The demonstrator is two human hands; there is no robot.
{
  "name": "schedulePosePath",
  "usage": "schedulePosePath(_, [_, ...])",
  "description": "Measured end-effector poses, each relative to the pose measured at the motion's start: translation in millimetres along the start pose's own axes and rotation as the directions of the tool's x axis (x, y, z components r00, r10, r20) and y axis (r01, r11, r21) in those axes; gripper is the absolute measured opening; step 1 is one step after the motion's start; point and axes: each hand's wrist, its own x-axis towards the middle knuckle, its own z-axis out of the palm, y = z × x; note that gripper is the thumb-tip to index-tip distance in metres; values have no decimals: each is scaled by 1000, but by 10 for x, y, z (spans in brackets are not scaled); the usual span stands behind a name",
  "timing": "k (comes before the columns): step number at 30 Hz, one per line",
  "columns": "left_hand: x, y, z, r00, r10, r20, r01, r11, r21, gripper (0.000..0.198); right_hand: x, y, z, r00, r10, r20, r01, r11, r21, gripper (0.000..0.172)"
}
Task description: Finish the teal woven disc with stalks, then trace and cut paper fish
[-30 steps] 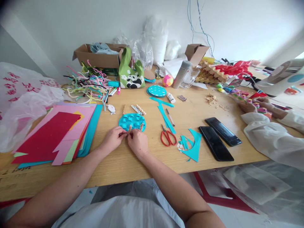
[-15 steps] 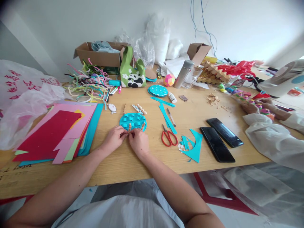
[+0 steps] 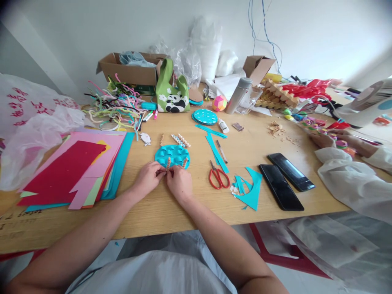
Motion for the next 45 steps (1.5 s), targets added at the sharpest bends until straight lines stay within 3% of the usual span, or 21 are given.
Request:
schedulePosePath(15, [15, 2, 9, 999, 25, 21, -26, 998, 50, 11, 22, 71, 54, 999, -26, -30, 27, 998, 55, 16])
schedulePosePath(38, [33, 51, 35, 999, 33, 37, -37, 994, 107, 16, 19, -1, 20, 1000, 17, 19, -16, 997, -71, 21])
schedulePosePath(45, [27, 34, 38, 1000, -8, 26, 5, 995, 102, 11, 5, 55, -8, 1000, 4, 18, -6, 995, 98, 19])
